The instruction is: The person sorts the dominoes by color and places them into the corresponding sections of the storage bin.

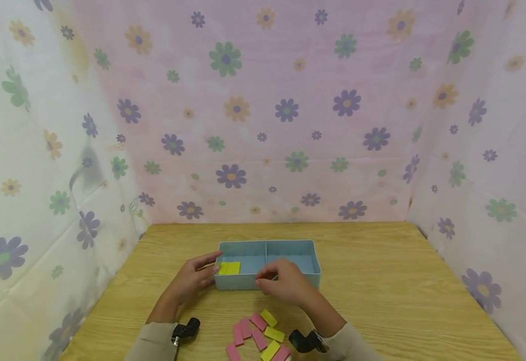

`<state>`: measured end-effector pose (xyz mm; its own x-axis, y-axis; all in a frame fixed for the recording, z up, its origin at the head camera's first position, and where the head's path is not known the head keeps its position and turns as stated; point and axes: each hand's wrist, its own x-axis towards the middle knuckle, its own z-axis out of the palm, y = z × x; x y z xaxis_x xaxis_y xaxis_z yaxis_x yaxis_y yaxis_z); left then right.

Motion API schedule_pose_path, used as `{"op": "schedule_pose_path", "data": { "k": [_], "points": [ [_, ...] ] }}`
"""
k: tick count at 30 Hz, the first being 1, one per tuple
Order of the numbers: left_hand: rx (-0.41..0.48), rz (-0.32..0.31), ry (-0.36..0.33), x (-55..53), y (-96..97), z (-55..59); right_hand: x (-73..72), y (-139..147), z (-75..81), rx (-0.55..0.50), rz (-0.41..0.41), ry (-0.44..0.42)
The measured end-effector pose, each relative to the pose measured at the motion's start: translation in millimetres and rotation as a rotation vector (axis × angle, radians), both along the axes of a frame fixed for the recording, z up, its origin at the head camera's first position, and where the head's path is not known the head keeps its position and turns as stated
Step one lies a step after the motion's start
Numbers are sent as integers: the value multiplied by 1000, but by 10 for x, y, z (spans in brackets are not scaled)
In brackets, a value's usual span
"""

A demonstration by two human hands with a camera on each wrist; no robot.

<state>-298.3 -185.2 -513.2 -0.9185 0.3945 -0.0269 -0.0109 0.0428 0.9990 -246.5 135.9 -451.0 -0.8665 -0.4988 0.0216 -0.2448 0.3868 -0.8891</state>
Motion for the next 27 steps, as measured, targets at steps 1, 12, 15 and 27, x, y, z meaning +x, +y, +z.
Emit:
{"op": "schedule_pose_path", "data": {
  "k": [1, 12, 15, 27],
  "points": [
    [3, -2, -1, 1, 1, -6, 4, 26, -29, 1, 3, -2],
    [-9, 11, -7, 3, -56, 5, -19, 137, -141, 22, 76, -24],
    [-17, 19, -5, -5, -68, 10, -42, 158, -153, 63, 108, 21],
    [-15, -5, 17, -12, -23, 17, -48, 263, -274, 156, 118, -36]
  ]
}}
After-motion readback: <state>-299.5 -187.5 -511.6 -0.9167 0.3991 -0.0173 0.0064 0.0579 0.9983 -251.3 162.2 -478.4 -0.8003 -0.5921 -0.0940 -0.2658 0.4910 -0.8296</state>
